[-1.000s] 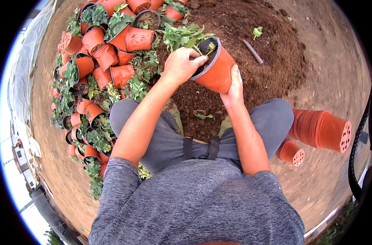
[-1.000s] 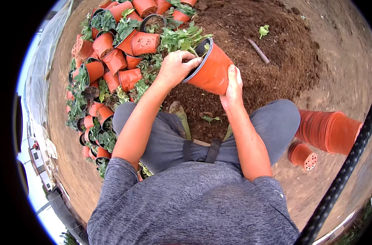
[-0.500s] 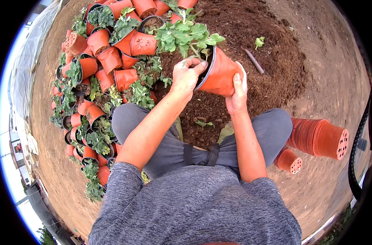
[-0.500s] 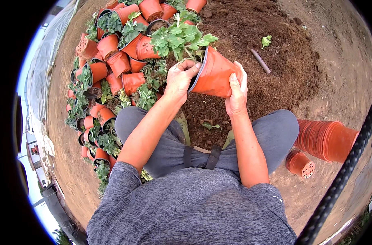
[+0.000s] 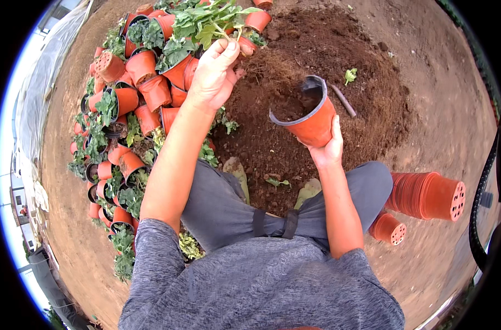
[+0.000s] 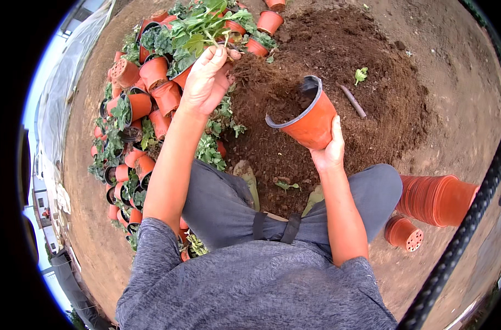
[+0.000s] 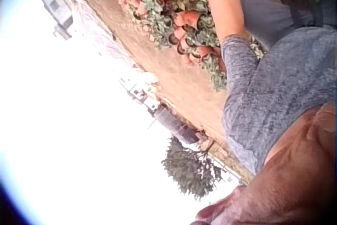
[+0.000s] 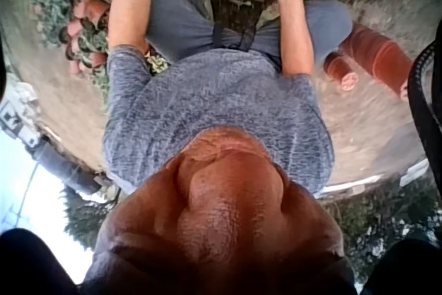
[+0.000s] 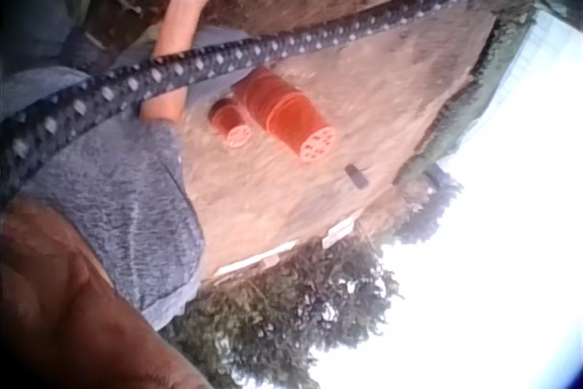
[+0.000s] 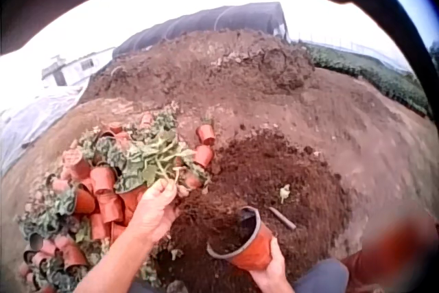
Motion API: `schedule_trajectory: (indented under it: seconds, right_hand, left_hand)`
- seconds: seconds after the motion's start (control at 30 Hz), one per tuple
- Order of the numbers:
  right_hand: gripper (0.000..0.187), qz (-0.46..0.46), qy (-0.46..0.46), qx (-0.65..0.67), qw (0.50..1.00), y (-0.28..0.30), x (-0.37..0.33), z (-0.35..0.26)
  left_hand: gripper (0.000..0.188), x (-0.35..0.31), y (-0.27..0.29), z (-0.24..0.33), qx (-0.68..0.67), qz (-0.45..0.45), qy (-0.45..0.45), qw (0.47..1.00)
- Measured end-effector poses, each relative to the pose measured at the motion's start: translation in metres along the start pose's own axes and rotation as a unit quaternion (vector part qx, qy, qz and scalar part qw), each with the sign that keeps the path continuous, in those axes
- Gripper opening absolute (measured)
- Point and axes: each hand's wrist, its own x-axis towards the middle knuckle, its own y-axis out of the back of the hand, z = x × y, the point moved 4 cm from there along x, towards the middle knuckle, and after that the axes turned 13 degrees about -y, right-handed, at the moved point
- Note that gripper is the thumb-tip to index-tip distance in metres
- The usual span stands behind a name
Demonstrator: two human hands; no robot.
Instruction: The person sits on the ground and repeatedly picks up small potted plants, removes them from their pots, and places them into a larger pile of soil. They use a small hand trowel to assist with the soil and handle multiple plants one at a time.
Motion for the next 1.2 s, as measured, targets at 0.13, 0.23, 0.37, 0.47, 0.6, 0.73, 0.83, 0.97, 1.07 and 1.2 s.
schedule_trajectory:
  seconds: [0.13, 0.23, 0.37, 0.47, 0.6, 0.73, 0.83, 0.97, 1.07, 1.2]
  right_hand:
    - [0.056, 0.012, 0.001, -0.03, 0.999, -0.007, -0.003, -0.012]
    - [0.058, 0.004, 0.04, -0.06, 0.997, -0.005, 0.002, -0.022]
    - [0.059, 0.027, 0.015, -0.038, 0.999, -0.016, -0.002, -0.022]
    - [0.058, 0.023, 0.001, -0.043, 0.999, -0.005, 0.007, -0.017]
    - [0.059, 0.038, -0.034, -0.037, 0.998, -0.004, 0.01, -0.002]
    - [0.058, 0.046, -0.049, -0.042, 0.997, -0.008, 0.015, 0.004]
    - [0.056, 0.074, -0.028, -0.036, 0.996, -0.021, 0.003, -0.007]
    - [0.057, 0.055, 0.007, 0.005, 0.998, -0.034, -0.004, -0.048]
    - [0.058, 0.039, 0.039, 0.011, 0.998, -0.045, -0.005, -0.085]
    - [0.057, 0.137, 0.171, -0.136, 0.966, -0.079, -0.025, -0.131]
  left_hand:
    - [0.012, 0.028, 0.043, -0.034, 0.657, -0.137, -0.079, 0.737]
    - [0.016, 0.025, 0.063, -0.051, 0.335, 0.086, 0.036, 0.938]
    - [0.013, 0.036, 0.072, -0.028, 0.114, 0.153, -0.012, 0.982]
    - [0.015, 0.043, 0.056, -0.005, -0.043, 0.091, -0.073, 0.992]
    - [0.016, 0.04, 0.027, 0.009, -0.118, 0.04, -0.124, 0.984]
    - [0.011, 0.018, 0.038, -0.051, 0.573, -0.091, -0.089, 0.809]
    - [0.012, 0.034, 0.062, -0.027, 0.423, 0.036, -0.034, 0.905]
    - [0.013, 0.02, 0.071, -0.024, 0.394, 0.062, 0.033, 0.916]
    - [0.014, 0.018, 0.075, -0.016, 0.426, 0.06, 0.02, 0.903]
    - [0.015, 0.017, 0.084, -0.02, 0.443, 0.033, 0.034, 0.895]
